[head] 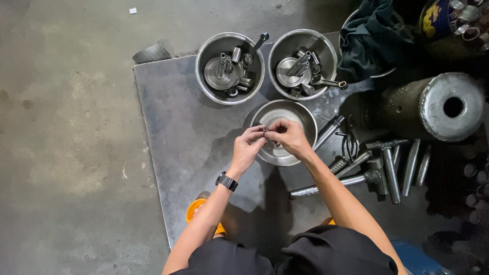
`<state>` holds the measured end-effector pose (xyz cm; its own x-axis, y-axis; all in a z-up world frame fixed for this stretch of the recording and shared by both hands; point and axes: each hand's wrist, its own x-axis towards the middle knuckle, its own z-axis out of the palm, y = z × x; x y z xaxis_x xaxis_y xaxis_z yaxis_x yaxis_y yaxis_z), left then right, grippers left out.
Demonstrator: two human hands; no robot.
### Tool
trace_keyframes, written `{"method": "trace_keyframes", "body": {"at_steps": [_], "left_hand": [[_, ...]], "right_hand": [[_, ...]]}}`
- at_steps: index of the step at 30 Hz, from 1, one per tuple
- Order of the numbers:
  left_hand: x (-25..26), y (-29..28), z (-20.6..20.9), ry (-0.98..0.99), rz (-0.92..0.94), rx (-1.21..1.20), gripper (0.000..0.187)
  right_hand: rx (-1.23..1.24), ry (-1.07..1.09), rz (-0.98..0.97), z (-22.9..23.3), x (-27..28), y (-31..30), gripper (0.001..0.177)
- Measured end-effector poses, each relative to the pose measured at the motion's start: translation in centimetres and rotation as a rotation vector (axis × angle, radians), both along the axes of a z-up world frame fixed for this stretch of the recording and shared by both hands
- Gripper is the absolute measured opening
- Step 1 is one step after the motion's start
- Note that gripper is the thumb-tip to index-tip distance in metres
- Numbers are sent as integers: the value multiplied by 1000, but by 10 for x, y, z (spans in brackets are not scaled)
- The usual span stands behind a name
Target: The person cleans small metal parts in a workshop setting. They pick up a metal component from a bowl, wipe it with a cloth, and then use a brush to scrub it inside the bowl. The person handles various metal parts and tools on a cluttered workbench.
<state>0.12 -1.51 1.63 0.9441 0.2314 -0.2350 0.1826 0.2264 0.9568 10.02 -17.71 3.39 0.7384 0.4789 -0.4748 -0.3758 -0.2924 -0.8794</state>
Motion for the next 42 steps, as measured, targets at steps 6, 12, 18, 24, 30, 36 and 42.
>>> {"method": "trace_keyframes", "body": {"at_steps": [6,12,18,24,30,36,42], "left_hand": [[4,6,-13,36,65,-166,22],[3,17,-22,111,213,-324,26],[2,13,-20,90,193,-341,26],[4,5,-8,75,110,-272,24],[3,4,5,87,79,-171,20],[2,6,1,3,-50,-29,24],[2,17,-11,139,155,-376,25]], "right_hand": [[-159,-186,87,-35,-18,-6,24],[-653,-752,535,-56,-40,5,21],[-421,-483,201,-4,-1,2,20],[73,-88,-27,8,7,0,14],[110,33,-25,5,2,6,18],[31,91,-65,-18,0,0,21],[-450,-718,318,-51,-28,9,21]]}}
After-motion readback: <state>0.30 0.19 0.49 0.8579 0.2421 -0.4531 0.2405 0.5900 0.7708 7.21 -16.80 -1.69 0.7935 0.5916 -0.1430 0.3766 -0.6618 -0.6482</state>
